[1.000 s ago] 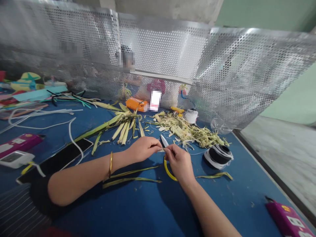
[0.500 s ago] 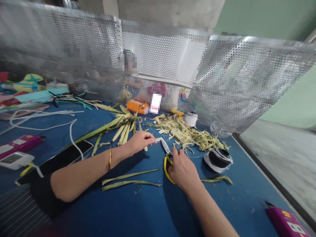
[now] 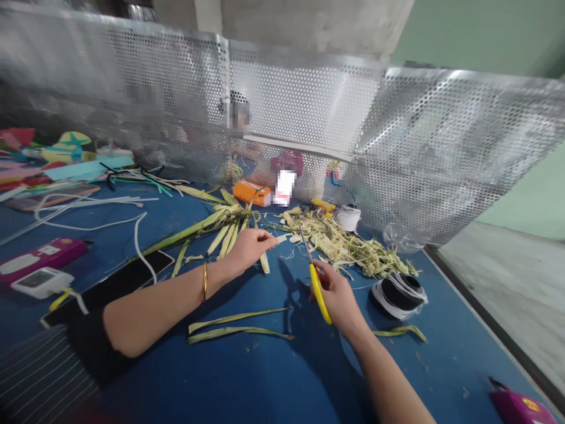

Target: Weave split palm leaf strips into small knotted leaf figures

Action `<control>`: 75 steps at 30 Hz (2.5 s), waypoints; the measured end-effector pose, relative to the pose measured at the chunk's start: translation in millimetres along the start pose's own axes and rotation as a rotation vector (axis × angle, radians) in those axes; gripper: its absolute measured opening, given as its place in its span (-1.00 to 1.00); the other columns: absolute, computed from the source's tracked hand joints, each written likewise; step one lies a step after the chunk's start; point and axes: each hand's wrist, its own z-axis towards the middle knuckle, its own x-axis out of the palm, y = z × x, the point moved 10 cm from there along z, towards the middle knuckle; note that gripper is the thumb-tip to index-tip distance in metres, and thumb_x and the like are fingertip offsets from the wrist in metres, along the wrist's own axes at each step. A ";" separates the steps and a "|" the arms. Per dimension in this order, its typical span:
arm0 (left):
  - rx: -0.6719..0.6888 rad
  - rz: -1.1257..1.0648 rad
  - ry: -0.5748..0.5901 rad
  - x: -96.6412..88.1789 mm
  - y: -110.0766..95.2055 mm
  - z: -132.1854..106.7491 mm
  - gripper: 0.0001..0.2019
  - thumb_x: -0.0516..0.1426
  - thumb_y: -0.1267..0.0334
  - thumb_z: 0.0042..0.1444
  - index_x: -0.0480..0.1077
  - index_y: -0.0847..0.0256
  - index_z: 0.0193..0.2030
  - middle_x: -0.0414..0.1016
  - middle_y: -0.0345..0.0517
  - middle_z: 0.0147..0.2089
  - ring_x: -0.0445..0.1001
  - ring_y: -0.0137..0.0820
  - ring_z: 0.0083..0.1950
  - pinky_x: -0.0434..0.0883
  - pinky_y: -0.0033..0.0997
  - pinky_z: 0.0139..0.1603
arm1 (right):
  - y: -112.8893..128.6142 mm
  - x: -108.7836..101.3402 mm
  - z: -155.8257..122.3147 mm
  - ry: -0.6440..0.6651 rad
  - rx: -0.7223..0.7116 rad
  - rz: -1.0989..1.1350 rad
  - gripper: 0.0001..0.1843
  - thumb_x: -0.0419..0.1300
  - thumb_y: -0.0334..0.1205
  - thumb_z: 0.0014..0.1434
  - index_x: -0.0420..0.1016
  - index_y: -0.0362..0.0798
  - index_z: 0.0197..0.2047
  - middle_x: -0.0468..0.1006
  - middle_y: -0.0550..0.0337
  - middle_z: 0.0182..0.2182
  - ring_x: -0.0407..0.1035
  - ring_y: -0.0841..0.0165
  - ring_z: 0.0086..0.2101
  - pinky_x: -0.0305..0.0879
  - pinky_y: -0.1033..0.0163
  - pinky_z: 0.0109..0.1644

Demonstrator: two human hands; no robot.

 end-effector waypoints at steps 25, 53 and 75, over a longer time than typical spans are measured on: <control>-0.052 -0.181 0.051 14.3 4.2 -2.6 -0.82 0.16 0.20 -0.04 0.48 0.23 -0.54 0.47 -0.18 -0.53 0.41 -0.40 -0.42 0.29 -0.42 -0.33 | 13.0 21.0 -12.4 0.044 -0.122 -0.117 -0.40 0.28 0.10 -0.01 0.44 -0.07 0.03 0.35 0.36 -0.53 0.17 0.43 -0.53 0.11 0.34 -0.47; 0.178 -0.353 0.240 -33.9 -113.4 -50.2 -0.78 0.19 0.17 0.09 0.30 0.20 -0.47 0.41 -0.23 -0.55 0.24 -0.62 -0.62 0.19 -0.52 -0.58 | 47.8 -13.1 -22.3 -0.232 -0.345 -0.662 -0.65 -0.01 -0.09 0.28 0.53 -0.09 -0.15 0.56 -0.09 -0.21 0.46 0.13 -0.17 0.29 0.11 -0.09; 0.044 0.434 0.230 -69.3 14.7 -145.9 -0.84 0.16 0.20 0.10 0.57 0.11 -0.39 0.57 -0.20 -0.31 0.49 -0.38 -0.24 0.30 -0.43 -0.19 | 53.1 89.7 -60.0 0.333 -0.585 -0.515 -0.84 0.10 -0.33 0.25 0.49 0.00 -0.30 0.49 0.19 -0.34 0.40 0.37 -0.35 0.24 0.28 -0.26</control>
